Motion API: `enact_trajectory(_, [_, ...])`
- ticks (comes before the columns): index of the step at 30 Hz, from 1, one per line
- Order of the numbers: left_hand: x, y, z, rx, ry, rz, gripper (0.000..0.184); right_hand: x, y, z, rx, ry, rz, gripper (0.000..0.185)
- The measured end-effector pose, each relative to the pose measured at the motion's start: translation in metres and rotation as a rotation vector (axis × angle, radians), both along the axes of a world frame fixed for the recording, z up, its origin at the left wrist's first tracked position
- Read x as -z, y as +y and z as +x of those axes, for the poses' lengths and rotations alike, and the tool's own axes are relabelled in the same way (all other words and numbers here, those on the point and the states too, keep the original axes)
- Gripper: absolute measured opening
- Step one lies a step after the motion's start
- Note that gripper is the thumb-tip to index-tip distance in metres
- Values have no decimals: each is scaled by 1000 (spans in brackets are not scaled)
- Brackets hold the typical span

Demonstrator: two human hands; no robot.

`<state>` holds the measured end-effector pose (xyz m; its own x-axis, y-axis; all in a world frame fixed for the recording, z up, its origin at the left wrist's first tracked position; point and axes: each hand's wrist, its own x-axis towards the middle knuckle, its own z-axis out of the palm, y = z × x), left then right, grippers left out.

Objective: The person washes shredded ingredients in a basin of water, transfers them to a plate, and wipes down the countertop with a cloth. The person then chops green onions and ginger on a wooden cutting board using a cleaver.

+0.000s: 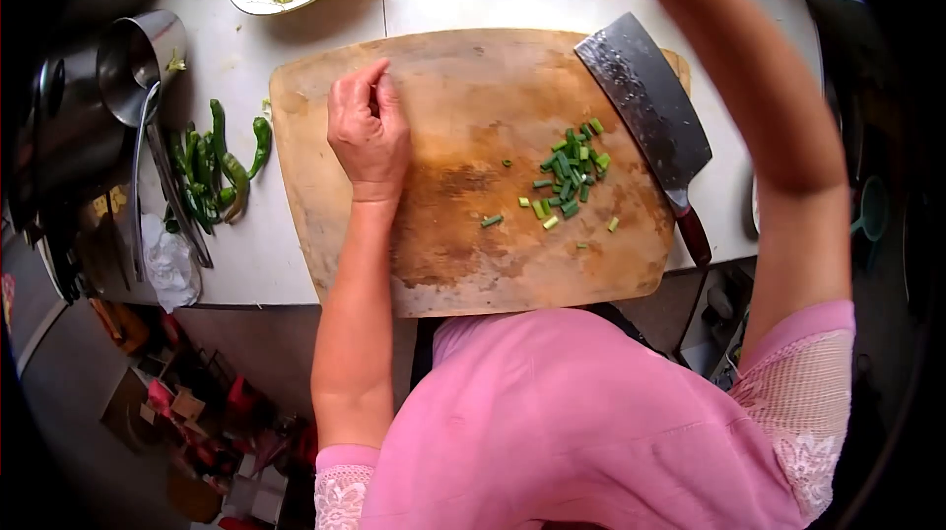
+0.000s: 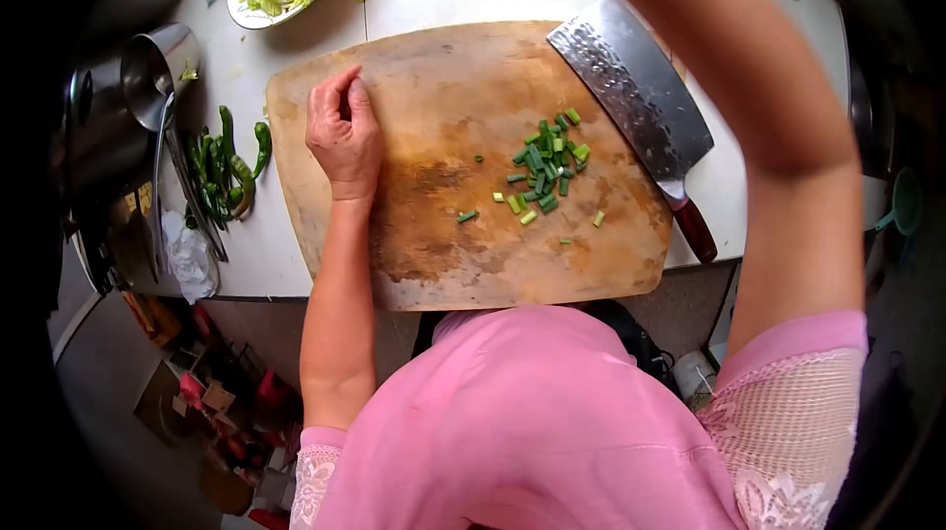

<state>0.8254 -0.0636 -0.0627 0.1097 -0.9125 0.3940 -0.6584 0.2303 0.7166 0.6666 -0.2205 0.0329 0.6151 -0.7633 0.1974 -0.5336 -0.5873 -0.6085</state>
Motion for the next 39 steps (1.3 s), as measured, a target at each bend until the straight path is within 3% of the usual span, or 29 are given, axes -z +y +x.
enact_trajectory(1, [1,0,0,-19,34,-1,16,17,34,10,-56,-15,213,35])
enact_trajectory(2, [6,0,4,-19,39,-11,16,-10,95,-11,-128,-74,58,26])
enact_trajectory(3, [13,-3,10,-2,158,42,17,-14,136,-12,-122,51,160,21])
enact_trajectory(4, [15,-4,13,14,278,91,19,-3,171,-11,-111,-97,74,19])
enact_trajectory(5, [2,-1,13,39,680,310,20,6,203,-10,-102,63,176,24])
enact_trajectory(6, [-7,3,18,88,730,303,22,20,231,-9,-103,-28,122,30])
enact_trajectory(7, [-21,15,17,113,657,286,22,26,255,-9,-97,11,198,42])
enact_trajectory(8, [-34,34,17,140,584,272,23,28,273,-7,-87,54,221,43])
enact_trajectory(13, [-31,144,11,390,69,80,36,29,307,-20,86,67,-153,48])
enact_trajectory(14, [-28,159,8,430,-6,48,43,25,311,-37,110,23,-67,50])
enact_trajectory(17, [-22,177,-8,405,-147,41,52,15,322,-107,532,142,-217,44])
enact_trajectory(20, [-19,172,-19,462,-212,31,55,33,341,-162,826,481,-18,42])
enact_trajectory(22, [-14,169,-22,462,-209,15,53,46,344,-177,821,412,146,42])
enact_trajectory(29, [-17,177,-16,370,-15,15,50,33,342,-174,872,444,125,34])
enact_trajectory(31, [-19,179,-5,314,-36,44,53,15,352,-171,914,204,286,35])
enact_trajectory(32, [-21,178,2,309,-32,44,53,2,359,-167,910,207,284,35])
enact_trajectory(34, [-23,179,16,266,-233,8,46,-21,375,-148,798,-50,513,35])
enact_trajectory(36, [-23,184,24,260,-259,23,46,-26,393,-123,780,-406,965,34])
enact_trajectory(39, [-19,185,25,240,-246,18,46,-26,391,-92,542,-432,1279,19])
